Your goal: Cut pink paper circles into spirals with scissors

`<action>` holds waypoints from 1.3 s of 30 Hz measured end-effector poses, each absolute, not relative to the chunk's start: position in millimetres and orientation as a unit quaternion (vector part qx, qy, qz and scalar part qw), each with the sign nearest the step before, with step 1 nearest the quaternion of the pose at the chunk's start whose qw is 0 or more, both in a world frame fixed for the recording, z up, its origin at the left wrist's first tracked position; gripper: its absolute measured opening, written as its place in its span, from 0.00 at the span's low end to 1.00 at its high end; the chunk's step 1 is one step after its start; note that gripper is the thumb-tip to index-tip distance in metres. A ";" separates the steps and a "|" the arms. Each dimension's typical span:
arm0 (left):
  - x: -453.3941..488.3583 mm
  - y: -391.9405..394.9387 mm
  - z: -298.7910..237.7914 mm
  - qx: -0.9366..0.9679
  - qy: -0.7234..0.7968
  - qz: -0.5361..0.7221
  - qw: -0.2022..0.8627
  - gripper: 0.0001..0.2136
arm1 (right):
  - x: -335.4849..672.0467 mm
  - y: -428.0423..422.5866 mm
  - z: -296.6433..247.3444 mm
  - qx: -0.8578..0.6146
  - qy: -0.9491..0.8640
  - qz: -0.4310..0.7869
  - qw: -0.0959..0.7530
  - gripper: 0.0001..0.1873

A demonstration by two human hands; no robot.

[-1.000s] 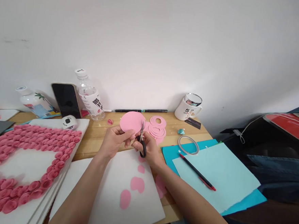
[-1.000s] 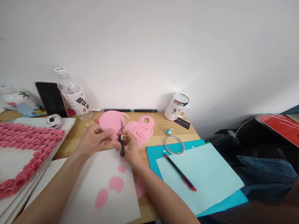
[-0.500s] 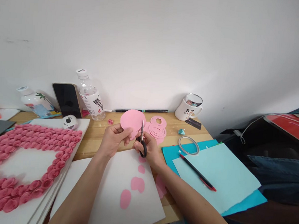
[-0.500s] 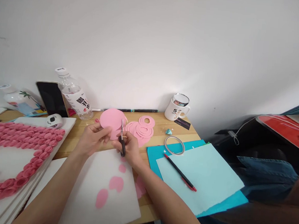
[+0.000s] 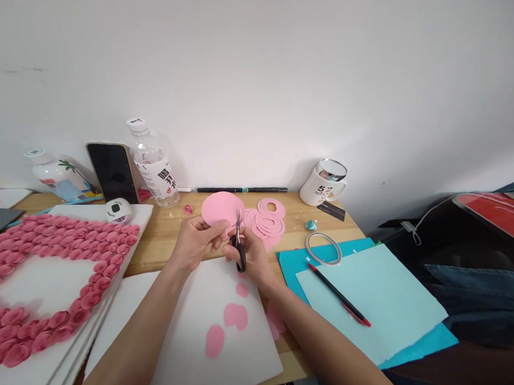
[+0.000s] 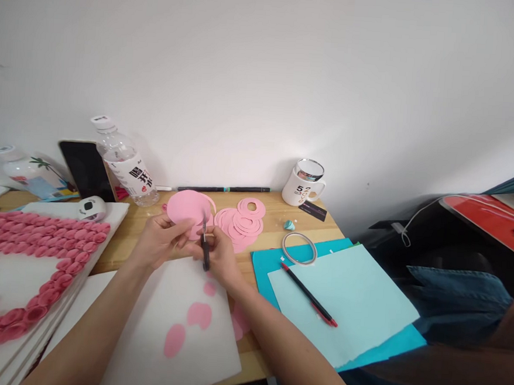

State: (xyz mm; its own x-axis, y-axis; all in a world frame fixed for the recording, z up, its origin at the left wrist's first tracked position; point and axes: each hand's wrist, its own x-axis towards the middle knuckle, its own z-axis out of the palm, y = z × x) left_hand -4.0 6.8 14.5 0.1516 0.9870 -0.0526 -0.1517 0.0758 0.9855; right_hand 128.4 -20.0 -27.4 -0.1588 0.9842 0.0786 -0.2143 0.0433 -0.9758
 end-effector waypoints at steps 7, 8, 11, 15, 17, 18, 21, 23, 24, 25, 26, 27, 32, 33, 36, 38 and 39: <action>-2.3 4.7 16.9 0.478 0.448 0.477 0.586 0.10 | 129.8 -19.5 -19.4 -0.361 -0.501 0.568 0.544 0.26; -2.1 4.3 17.2 0.479 0.447 0.477 0.586 0.10 | 129.6 -19.7 -19.9 -0.358 -0.504 0.567 0.545 0.25; -2.1 3.5 17.7 0.484 0.442 0.478 0.585 0.10 | 129.3 -20.1 -21.7 -0.348 -0.507 0.568 0.547 0.24; -2.5 3.1 18.1 0.487 0.439 0.477 0.585 0.11 | 129.4 -19.6 -23.1 -0.341 -0.501 0.575 0.550 0.22; -2.5 3.2 18.4 0.482 0.435 0.478 0.592 0.11 | 129.7 -19.4 -23.7 -0.346 -0.503 0.570 0.550 0.21; -2.4 3.3 18.7 0.478 0.434 0.479 0.595 0.11 | 129.8 -19.4 -24.0 -0.348 -0.505 0.566 0.550 0.21; -2.0 3.9 19.1 0.473 0.431 0.479 0.601 0.11 | 130.2 -19.7 -25.1 -0.355 -0.508 0.563 0.547 0.20; -2.0 4.4 18.7 0.474 0.432 0.477 0.601 0.11 | 130.3 -19.9 -25.6 -0.360 -0.507 0.563 0.545 0.19; -2.1 4.7 18.3 0.474 0.431 0.478 0.601 0.12 | 130.3 -19.9 -25.7 -0.362 -0.506 0.563 0.544 0.18; -2.2 4.9 17.9 0.475 0.430 0.479 0.601 0.12 | 130.3 -19.8 -25.9 -0.365 -0.506 0.562 0.544 0.18; -2.5 5.1 17.4 0.476 0.429 0.480 0.600 0.12 | 130.2 -19.7 -26.0 -0.366 -0.505 0.562 0.543 0.17; -2.8 5.2 17.1 0.476 0.428 0.482 0.598 0.12 | 130.2 -19.5 -26.1 -0.367 -0.505 0.562 0.543 0.17; -3.8 5.3 17.3 0.480 0.426 0.482 0.596 0.12 | 130.2 -18.9 -27.8 -0.365 -0.505 0.567 0.538 0.15; -3.9 5.4 17.5 0.481 0.426 0.482 0.596 0.12 | 130.3 -19.0 -28.1 -0.367 -0.504 0.568 0.537 0.15; -4.5 5.7 17.5 0.484 0.425 0.484 0.592 0.12 | 130.4 -19.2 -27.9 -0.371 -0.503 0.569 0.534 0.14; -5.0 5.8 17.4 0.490 0.425 0.485 0.587 0.12 | 130.4 -19.5 -26.9 -0.375 -0.503 0.567 0.534 0.13; -5.2 5.8 17.3 0.492 0.426 0.485 0.584 0.12 | 130.5 -19.6 -26.4 -0.379 -0.504 0.565 0.532 0.13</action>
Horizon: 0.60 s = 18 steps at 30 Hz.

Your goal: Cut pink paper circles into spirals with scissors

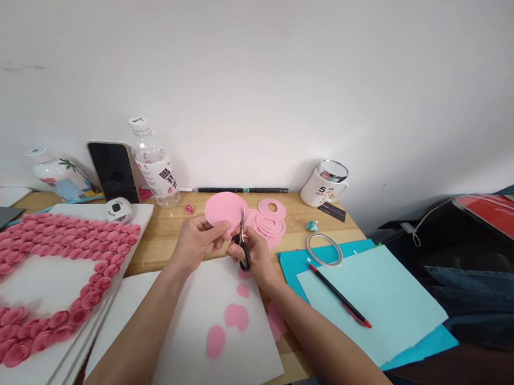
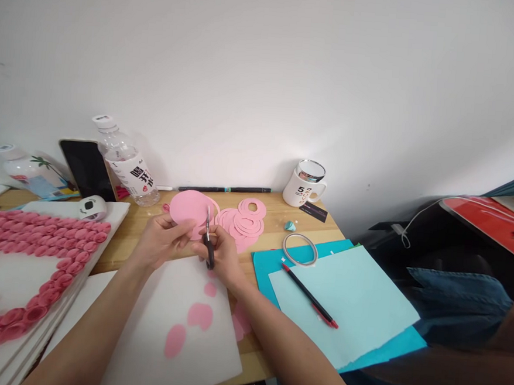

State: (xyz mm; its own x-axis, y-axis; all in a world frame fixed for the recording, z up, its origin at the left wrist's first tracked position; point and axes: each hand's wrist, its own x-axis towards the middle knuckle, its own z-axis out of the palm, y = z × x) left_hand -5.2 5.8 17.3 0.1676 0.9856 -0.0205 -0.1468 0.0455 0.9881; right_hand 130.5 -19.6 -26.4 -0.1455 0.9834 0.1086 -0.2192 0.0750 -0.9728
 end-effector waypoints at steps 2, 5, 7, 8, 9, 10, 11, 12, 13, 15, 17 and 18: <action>-5.7 5.7 17.3 0.495 0.429 0.484 0.580 0.12 | 130.7 -20.0 -25.8 -0.389 -0.505 0.560 0.529 0.12; -6.1 5.9 17.2 0.497 0.430 0.485 0.576 0.12 | 131.2 -20.5 -26.2 -0.396 -0.509 0.556 0.524 0.12; -6.0 6.3 17.0 0.499 0.428 0.488 0.574 0.13 | 131.5 -20.8 -26.7 -0.395 -0.510 0.558 0.522 0.12; -5.9 6.7 16.9 0.500 0.427 0.488 0.574 0.13 | 131.5 -20.9 -26.8 -0.395 -0.510 0.559 0.522 0.12; -5.8 6.9 16.8 0.499 0.427 0.490 0.573 0.13 | 131.5 -20.9 -26.7 -0.395 -0.509 0.559 0.522 0.12; -5.7 7.2 16.8 0.498 0.427 0.491 0.573 0.13 | 131.4 -20.9 -26.4 -0.397 -0.508 0.559 0.522 0.12; -5.7 7.3 16.9 0.495 0.426 0.494 0.574 0.13 | 131.3 -20.8 -26.0 -0.399 -0.506 0.559 0.522 0.13; -5.7 7.3 17.1 0.493 0.426 0.496 0.574 0.13 | 131.0 -20.7 -25.6 -0.401 -0.504 0.561 0.521 0.13; -5.7 7.1 17.3 0.490 0.425 0.497 0.576 0.13 | 130.7 -20.6 -25.2 -0.402 -0.500 0.564 0.520 0.13; -5.7 6.6 17.8 0.483 0.421 0.496 0.586 0.12 | 130.0 -20.4 -25.3 -0.402 -0.497 0.569 0.517 0.14; -5.7 6.0 18.1 0.474 0.415 0.490 0.603 0.12 | 129.4 -20.3 -26.7 -0.401 -0.498 0.569 0.517 0.14; -5.7 5.8 18.0 0.471 0.413 0.487 0.610 0.12 | 129.1 -20.2 -27.6 -0.402 -0.499 0.568 0.517 0.14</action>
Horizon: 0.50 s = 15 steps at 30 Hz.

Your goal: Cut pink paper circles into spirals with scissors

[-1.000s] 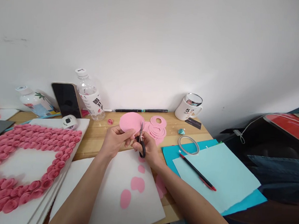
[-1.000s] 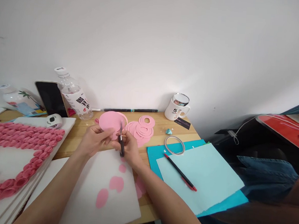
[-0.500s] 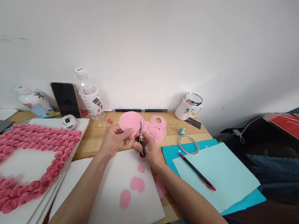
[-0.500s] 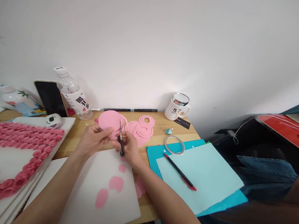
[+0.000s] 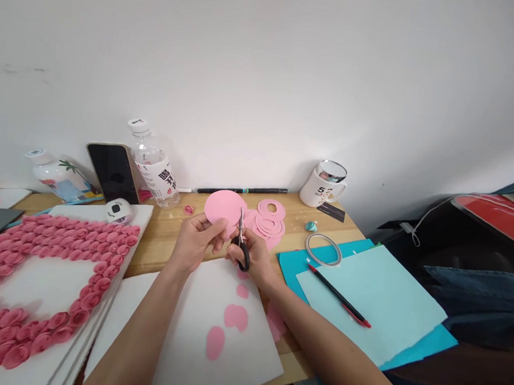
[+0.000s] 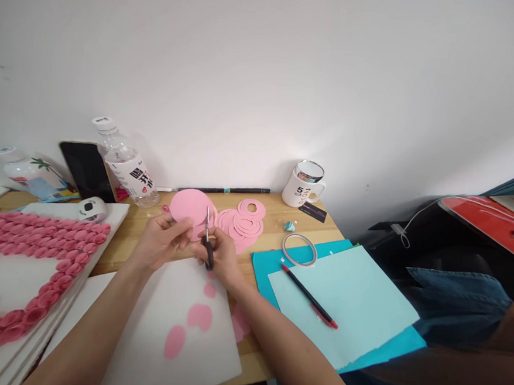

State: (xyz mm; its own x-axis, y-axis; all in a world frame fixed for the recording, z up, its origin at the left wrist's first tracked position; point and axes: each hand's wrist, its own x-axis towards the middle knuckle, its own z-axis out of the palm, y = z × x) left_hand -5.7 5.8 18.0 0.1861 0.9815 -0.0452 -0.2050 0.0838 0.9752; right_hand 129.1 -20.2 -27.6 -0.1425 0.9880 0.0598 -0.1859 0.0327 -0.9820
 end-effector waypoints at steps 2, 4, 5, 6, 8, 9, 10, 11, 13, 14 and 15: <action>-5.3 5.5 17.6 0.472 0.412 0.484 0.611 0.12 | 128.9 -20.0 -29.4 -0.405 -0.501 0.564 0.516 0.14; -4.7 5.3 17.0 0.482 0.416 0.485 0.599 0.12 | 129.2 -19.6 -30.1 -0.405 -0.502 0.563 0.516 0.15; -4.4 5.2 16.6 0.487 0.419 0.485 0.594 0.12 | 129.6 -19.3 -29.9 -0.401 -0.502 0.563 0.519 0.16; -4.1 5.1 16.4 0.490 0.423 0.482 0.590 0.12 | 130.1 -19.0 -29.3 -0.395 -0.501 0.563 0.525 0.17; -3.5 4.9 16.0 0.495 0.434 0.473 0.586 0.12 | 131.2 -18.4 -27.4 -0.382 -0.500 0.558 0.541 0.18; -3.3 4.8 16.0 0.497 0.439 0.469 0.583 0.12 | 131.8 -18.1 -26.3 -0.378 -0.500 0.555 0.547 0.19; -3.2 4.7 16.1 0.500 0.442 0.465 0.581 0.12 | 132.3 -17.8 -25.2 -0.375 -0.500 0.553 0.551 0.20; -3.1 4.7 16.2 0.503 0.445 0.463 0.578 0.12 | 132.7 -17.6 -24.4 -0.373 -0.499 0.553 0.552 0.20; -3.1 4.7 16.5 0.507 0.448 0.463 0.573 0.12 | 133.2 -17.6 -23.4 -0.371 -0.496 0.557 0.553 0.21; -3.1 4.7 16.5 0.507 0.448 0.464 0.572 0.11 | 133.4 -17.6 -23.2 -0.370 -0.495 0.559 0.552 0.21; -3.3 4.8 16.5 0.506 0.449 0.465 0.572 0.11 | 133.4 -17.6 -23.2 -0.370 -0.495 0.561 0.551 0.21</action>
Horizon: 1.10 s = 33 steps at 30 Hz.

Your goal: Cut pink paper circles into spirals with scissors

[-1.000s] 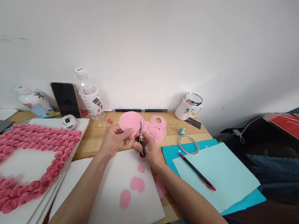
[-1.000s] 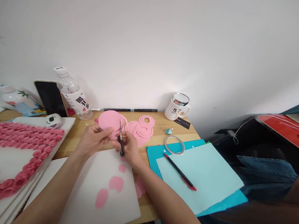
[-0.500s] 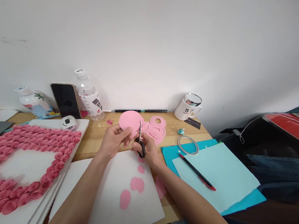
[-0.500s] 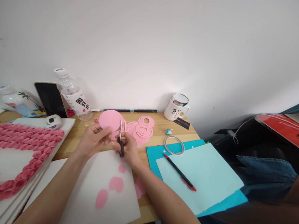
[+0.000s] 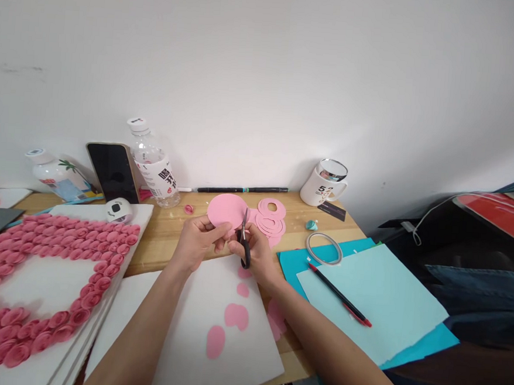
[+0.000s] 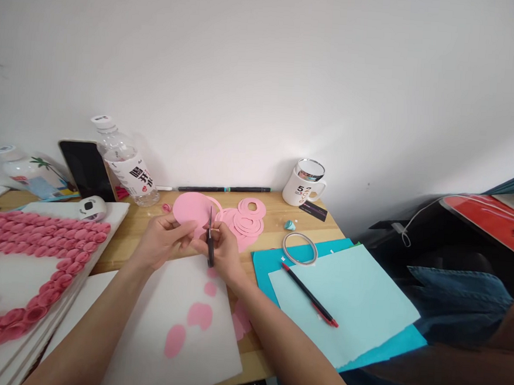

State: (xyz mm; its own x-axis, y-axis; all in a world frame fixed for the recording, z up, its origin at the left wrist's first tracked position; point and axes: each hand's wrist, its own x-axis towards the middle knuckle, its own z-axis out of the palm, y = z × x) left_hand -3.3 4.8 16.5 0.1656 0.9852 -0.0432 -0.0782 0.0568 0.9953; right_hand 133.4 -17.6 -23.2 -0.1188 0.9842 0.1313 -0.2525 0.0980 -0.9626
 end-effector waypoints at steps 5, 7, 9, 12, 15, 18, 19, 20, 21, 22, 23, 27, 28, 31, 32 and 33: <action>-4.8 5.9 15.4 0.505 0.442 0.470 0.574 0.10 | 133.5 -17.0 -23.7 -0.370 -0.496 0.561 0.550 0.22; -5.5 6.0 15.9 0.509 0.439 0.471 0.572 0.11 | 133.4 -16.9 -23.2 -0.374 -0.494 0.560 0.549 0.22; -5.9 5.7 17.0 0.510 0.438 0.473 0.570 0.11 | 133.3 -17.1 -22.4 -0.382 -0.493 0.561 0.544 0.22; -5.9 5.2 18.4 0.507 0.438 0.474 0.571 0.11 | 133.1 -17.5 -21.4 -0.390 -0.492 0.561 0.540 0.21; -6.3 5.5 17.8 0.506 0.438 0.475 0.571 0.11 | 133.0 -17.7 -21.0 -0.391 -0.491 0.560 0.541 0.20; -7.1 6.3 16.3 0.509 0.441 0.477 0.565 0.11 | 133.0 -17.8 -20.9 -0.393 -0.492 0.560 0.537 0.19; -7.2 6.6 16.1 0.509 0.443 0.478 0.562 0.11 | 133.0 -17.9 -20.8 -0.394 -0.493 0.560 0.537 0.18; -7.2 6.7 16.1 0.509 0.445 0.479 0.560 0.12 | 133.0 -18.0 -20.6 -0.395 -0.493 0.560 0.536 0.18; -7.1 6.8 16.4 0.508 0.445 0.480 0.560 0.12 | 133.1 -18.1 -20.5 -0.395 -0.493 0.560 0.535 0.18; -6.9 6.8 17.1 0.505 0.444 0.482 0.561 0.12 | 133.1 -18.2 -20.4 -0.396 -0.494 0.560 0.535 0.18; -6.6 6.7 18.0 0.501 0.442 0.485 0.565 0.12 | 133.1 -18.3 -20.5 -0.397 -0.494 0.560 0.533 0.18; -5.2 5.4 22.3 0.474 0.423 0.506 0.583 0.11 | 132.7 -18.7 -22.4 -0.399 -0.498 0.559 0.528 0.17; -4.7 5.0 22.9 0.468 0.417 0.509 0.590 0.11 | 132.4 -18.9 -23.0 -0.399 -0.500 0.560 0.527 0.16; -3.0 3.8 21.7 0.465 0.408 0.502 0.604 0.11 | 131.6 -19.5 -24.4 -0.400 -0.504 0.559 0.523 0.16; -2.3 3.5 20.5 0.470 0.409 0.496 0.605 0.11 | 131.3 -19.7 -24.7 -0.401 -0.506 0.558 0.521 0.17; -1.5 3.3 19.2 0.474 0.410 0.490 0.606 0.12 | 131.1 -19.8 -24.8 -0.401 -0.510 0.558 0.517 0.17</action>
State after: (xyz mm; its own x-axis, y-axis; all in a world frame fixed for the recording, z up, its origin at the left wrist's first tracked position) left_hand -1.5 3.3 19.2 0.1824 0.9827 -0.0324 -0.2049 0.0702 0.9763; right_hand 131.1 -19.8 -24.8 -0.1421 0.9867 0.0795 -0.1681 0.0551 -0.9842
